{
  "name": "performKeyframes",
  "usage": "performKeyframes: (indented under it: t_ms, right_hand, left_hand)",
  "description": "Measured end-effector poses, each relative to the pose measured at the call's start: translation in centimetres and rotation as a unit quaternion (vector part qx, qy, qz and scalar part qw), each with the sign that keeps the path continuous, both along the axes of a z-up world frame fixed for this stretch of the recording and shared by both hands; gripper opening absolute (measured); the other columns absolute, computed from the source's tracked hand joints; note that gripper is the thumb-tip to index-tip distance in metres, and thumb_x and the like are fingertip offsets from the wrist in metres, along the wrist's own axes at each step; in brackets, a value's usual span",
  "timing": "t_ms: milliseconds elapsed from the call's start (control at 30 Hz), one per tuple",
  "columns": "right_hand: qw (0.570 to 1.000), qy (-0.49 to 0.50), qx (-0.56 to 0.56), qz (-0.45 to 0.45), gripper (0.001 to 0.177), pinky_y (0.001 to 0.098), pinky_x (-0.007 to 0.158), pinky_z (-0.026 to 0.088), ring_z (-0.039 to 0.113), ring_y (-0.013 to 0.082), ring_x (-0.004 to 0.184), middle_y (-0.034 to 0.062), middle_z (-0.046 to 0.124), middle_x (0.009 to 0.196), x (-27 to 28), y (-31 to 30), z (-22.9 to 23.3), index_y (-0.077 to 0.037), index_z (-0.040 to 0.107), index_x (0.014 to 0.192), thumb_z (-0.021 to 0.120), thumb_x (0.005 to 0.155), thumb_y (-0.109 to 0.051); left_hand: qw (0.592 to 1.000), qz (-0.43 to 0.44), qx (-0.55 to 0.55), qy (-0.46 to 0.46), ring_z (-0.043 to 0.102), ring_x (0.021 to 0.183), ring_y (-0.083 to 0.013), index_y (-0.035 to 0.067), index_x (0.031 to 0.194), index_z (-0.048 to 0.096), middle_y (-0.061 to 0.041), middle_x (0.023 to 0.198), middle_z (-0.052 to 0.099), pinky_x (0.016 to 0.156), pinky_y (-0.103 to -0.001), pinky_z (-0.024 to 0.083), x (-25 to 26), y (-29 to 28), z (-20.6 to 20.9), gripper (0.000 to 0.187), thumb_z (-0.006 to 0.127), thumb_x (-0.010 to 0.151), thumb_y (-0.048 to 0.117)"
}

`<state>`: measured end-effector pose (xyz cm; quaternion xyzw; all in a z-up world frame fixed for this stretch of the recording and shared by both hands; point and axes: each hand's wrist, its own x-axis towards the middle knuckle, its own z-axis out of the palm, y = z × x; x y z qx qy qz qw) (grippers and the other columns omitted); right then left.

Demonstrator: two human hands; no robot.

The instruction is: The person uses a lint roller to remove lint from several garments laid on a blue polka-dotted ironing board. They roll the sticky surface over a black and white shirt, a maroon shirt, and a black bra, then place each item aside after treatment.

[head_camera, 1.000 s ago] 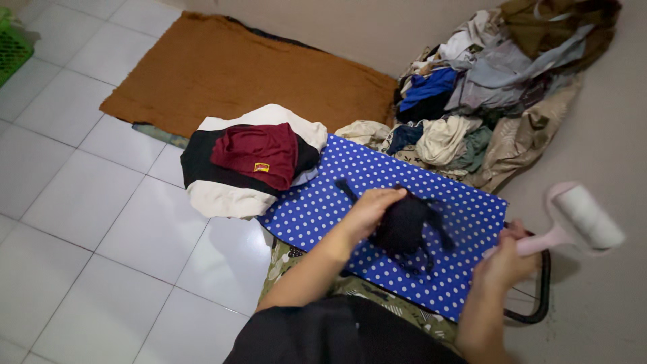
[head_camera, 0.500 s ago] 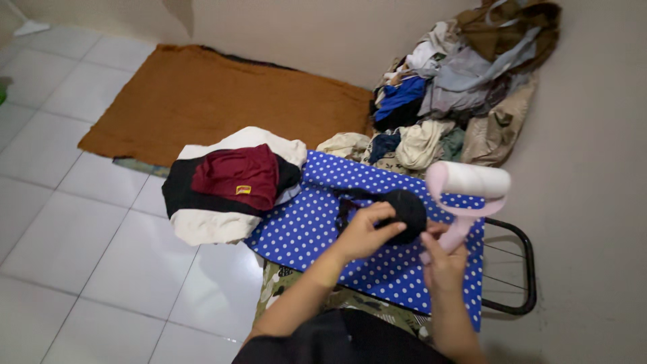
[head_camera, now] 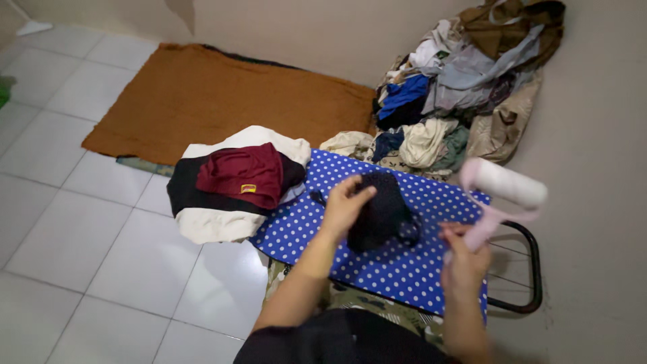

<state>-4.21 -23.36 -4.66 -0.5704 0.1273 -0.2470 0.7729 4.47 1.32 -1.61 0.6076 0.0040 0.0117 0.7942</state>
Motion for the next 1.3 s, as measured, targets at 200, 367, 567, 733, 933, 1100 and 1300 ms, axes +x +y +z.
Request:
performKeyframes:
  t_ms: [200,367,567,733,933,1100,1300]
  right_hand:
    - [0.998,0.010,0.021,-0.056,0.015,0.0288,0.077,0.055,0.067,0.0189,0.083,0.0145,0.070,0.100,-0.6,-3.1,-1.0,-0.001,0.062,0.099,0.068,0.091,0.010]
    - [0.995,0.005,-0.001,-0.098,0.018,0.0273,0.069,0.053,0.063,0.0170,0.075,0.0088,0.065,0.091,-0.5,-3.9,-0.4,-0.003,0.059,0.098,0.070,0.093,0.010]
    - [0.995,-0.009,-0.036,-0.097,0.016,0.0274,0.072,0.052,0.063,0.0163,0.078,0.0096,0.066,0.093,-2.0,-4.8,-0.5,0.000,0.059,0.097,0.068,0.093,0.012]
    - [0.995,0.015,-0.019,-0.098,0.015,0.0275,0.072,0.052,0.062,0.0160,0.076,0.0120,0.068,0.096,-2.7,-5.2,-1.0,0.000,0.059,0.097,0.065,0.092,0.012]
    - [0.994,0.015,-0.017,-0.109,0.017,0.0280,0.071,0.053,0.063,0.0170,0.075,0.0130,0.069,0.097,-2.8,-4.5,-0.5,-0.002,0.057,0.097,0.063,0.090,0.012]
    - [0.993,-0.003,-0.029,-0.113,0.015,0.0278,0.074,0.054,0.064,0.0168,0.078,0.0136,0.070,0.099,-3.8,-5.0,-0.8,0.000,0.059,0.099,0.064,0.093,0.012]
    - [0.986,0.130,-0.074,-0.073,0.023,0.0268,0.057,0.041,0.053,0.0134,0.064,0.0056,0.062,0.087,-4.0,-5.3,-0.9,-0.002,0.062,0.110,0.068,0.090,0.008]
  left_hand:
    - [0.967,0.135,0.088,-0.198,0.066,0.103,-0.0170,-0.003,0.126,0.062,-0.006,0.109,0.069,0.092,-0.030,0.052,3.6,3.1,4.3,0.037,0.062,0.088,-0.005]
    - [0.823,0.107,0.344,-0.438,0.069,0.109,-0.0328,0.010,0.115,0.068,-0.013,0.112,0.073,0.098,-0.043,0.054,3.4,-0.2,3.0,0.034,0.064,0.083,-0.002]
    - [0.726,-0.145,0.477,-0.474,0.059,0.129,-0.0362,0.014,0.117,0.063,-0.011,0.130,0.065,0.111,-0.055,0.042,-4.3,-5.9,-8.9,0.039,0.067,0.079,0.011]
    - [0.839,-0.299,0.404,-0.209,0.056,0.132,-0.0380,0.007,0.144,0.049,-0.015,0.136,0.062,0.116,-0.051,0.044,-6.5,-6.7,-13.7,0.061,0.067,0.087,0.019]
    - [0.795,-0.195,0.463,-0.341,0.057,0.136,-0.0326,0.012,0.120,0.067,-0.010,0.141,0.066,0.113,-0.051,0.043,-6.0,-8.5,-11.4,0.031,0.069,0.091,0.023]
    - [0.974,-0.166,0.132,0.081,0.068,0.114,-0.0335,0.002,0.131,0.063,-0.020,0.122,0.073,0.099,-0.040,0.055,-3.8,-10.3,-13.0,0.040,0.060,0.103,0.030]
    - [0.944,0.003,-0.246,0.218,0.065,0.114,-0.0279,-0.007,0.140,0.046,-0.018,0.128,0.064,0.102,-0.040,0.052,-0.8,-6.8,-18.7,0.058,0.068,0.093,0.017]
